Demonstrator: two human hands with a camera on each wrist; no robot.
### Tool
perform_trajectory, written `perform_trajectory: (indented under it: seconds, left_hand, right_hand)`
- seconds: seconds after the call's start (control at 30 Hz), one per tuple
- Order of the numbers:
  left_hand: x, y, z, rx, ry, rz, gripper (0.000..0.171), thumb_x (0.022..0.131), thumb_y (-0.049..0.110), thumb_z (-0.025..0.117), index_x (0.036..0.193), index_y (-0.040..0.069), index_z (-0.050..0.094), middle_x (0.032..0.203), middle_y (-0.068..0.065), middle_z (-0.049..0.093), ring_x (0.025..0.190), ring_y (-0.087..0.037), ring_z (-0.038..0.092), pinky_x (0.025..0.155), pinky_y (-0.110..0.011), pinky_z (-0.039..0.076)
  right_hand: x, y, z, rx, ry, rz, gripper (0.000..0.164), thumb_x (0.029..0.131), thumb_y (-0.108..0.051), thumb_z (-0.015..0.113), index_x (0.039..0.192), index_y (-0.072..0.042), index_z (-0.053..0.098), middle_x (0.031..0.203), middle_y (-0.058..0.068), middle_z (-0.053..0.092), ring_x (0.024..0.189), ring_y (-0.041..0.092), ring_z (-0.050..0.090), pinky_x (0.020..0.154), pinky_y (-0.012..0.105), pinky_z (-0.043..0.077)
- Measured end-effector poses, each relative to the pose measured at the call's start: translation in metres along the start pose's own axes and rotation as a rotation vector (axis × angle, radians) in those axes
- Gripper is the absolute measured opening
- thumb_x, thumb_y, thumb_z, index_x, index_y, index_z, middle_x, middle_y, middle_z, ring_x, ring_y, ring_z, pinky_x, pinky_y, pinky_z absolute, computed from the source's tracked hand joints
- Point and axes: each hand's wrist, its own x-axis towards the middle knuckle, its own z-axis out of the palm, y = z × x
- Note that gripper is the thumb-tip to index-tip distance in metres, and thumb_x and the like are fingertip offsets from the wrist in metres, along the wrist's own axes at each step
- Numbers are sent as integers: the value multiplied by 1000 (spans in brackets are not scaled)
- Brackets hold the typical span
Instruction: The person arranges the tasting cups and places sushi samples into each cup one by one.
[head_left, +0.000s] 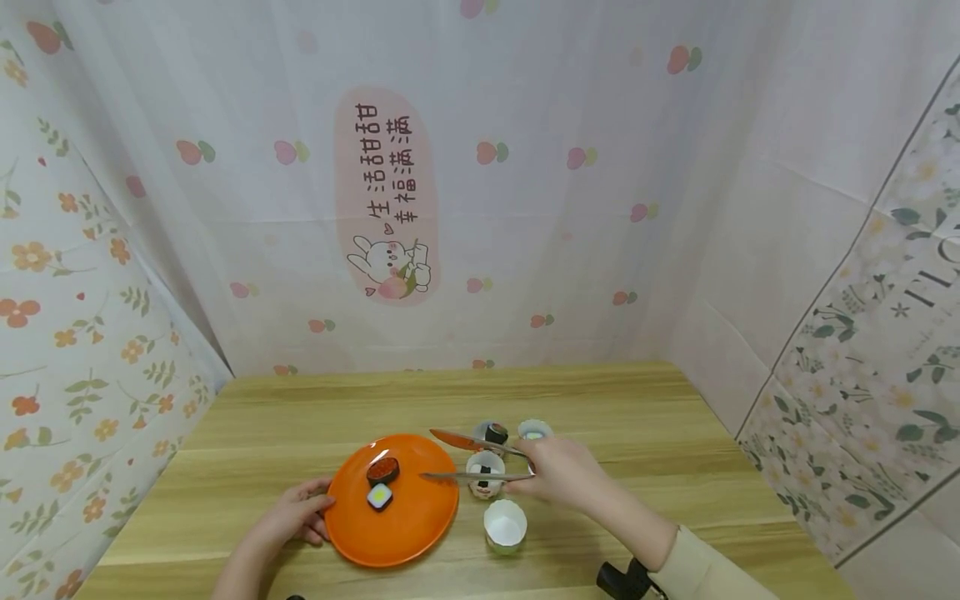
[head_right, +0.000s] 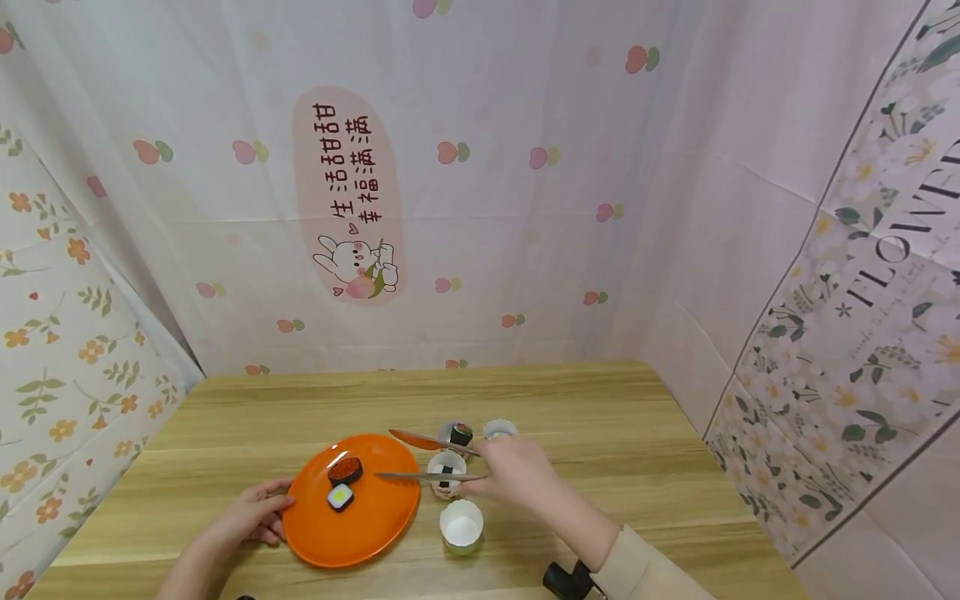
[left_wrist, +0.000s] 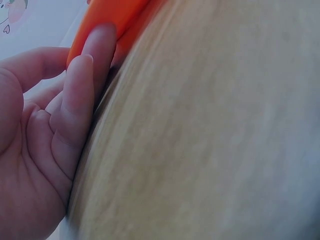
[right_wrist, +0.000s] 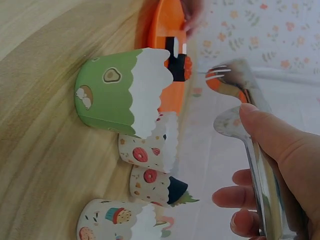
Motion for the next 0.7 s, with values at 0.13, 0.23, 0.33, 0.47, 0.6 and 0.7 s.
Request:
perform_trajectory:
  seconds: [0.13, 0.23, 0.33, 0.47, 0.6, 0.7]
  left_hand:
    - [0, -1, 0, 3, 4, 0, 61, 98, 12, 50, 139, -19, 18, 70, -8, 61, 57, -15, 62, 52, -27, 54]
    - [1, -3, -1, 3, 5, 5, 61, 98, 12, 50, 139, -19, 18, 69, -8, 61, 57, -16, 62, 52, -27, 54]
    - [1, -5, -2, 0, 3, 13, 61, 98, 12, 50, 139, -19, 17, 69, -9, 62, 57, -16, 62, 52, -27, 55]
    - [2, -5, -2, -4, 1, 17, 61, 98, 12, 50, 139, -19, 18, 70, -9, 62, 58, -16, 63, 52, -27, 55]
    - [3, -4, -2, -11, -3, 14, 62, 98, 13, 51, 139, -19, 18, 70, -9, 62, 57, -16, 63, 51, -27, 54]
    - [2, -3, -2, -13, -8, 18, 62, 98, 12, 51, 139, -19, 17, 69, -9, 62, 56, -16, 63, 51, -27, 54]
  right_hand:
    - [6, -4, -3, -2, -1, -11, 41, 74, -48, 78, 93, -15, 65, 58, -14, 40, 48, 4, 37, 38, 22, 30]
    - [12, -7, -5, -10, -12, -7, 42, 76, -49, 76, 98, -15, 66, 60, -14, 41, 52, 4, 38, 39, 22, 32]
    - [18, -10, -6, -11, -18, -11, 46, 77, -49, 76, 104, -14, 68, 59, -15, 42, 52, 3, 40, 38, 22, 33]
    - [27, -12, -6, -18, -10, -33, 51, 77, -48, 76, 112, -11, 68, 55, -16, 44, 47, 1, 41, 37, 21, 33]
    - [33, -14, -6, -44, -3, -48, 46, 77, -48, 75, 106, -14, 69, 55, -16, 47, 47, 1, 43, 38, 21, 34]
    - [37, -17, -7, -49, 4, -48, 42, 77, -48, 75, 103, -15, 69, 60, -15, 53, 50, 1, 46, 40, 20, 35]
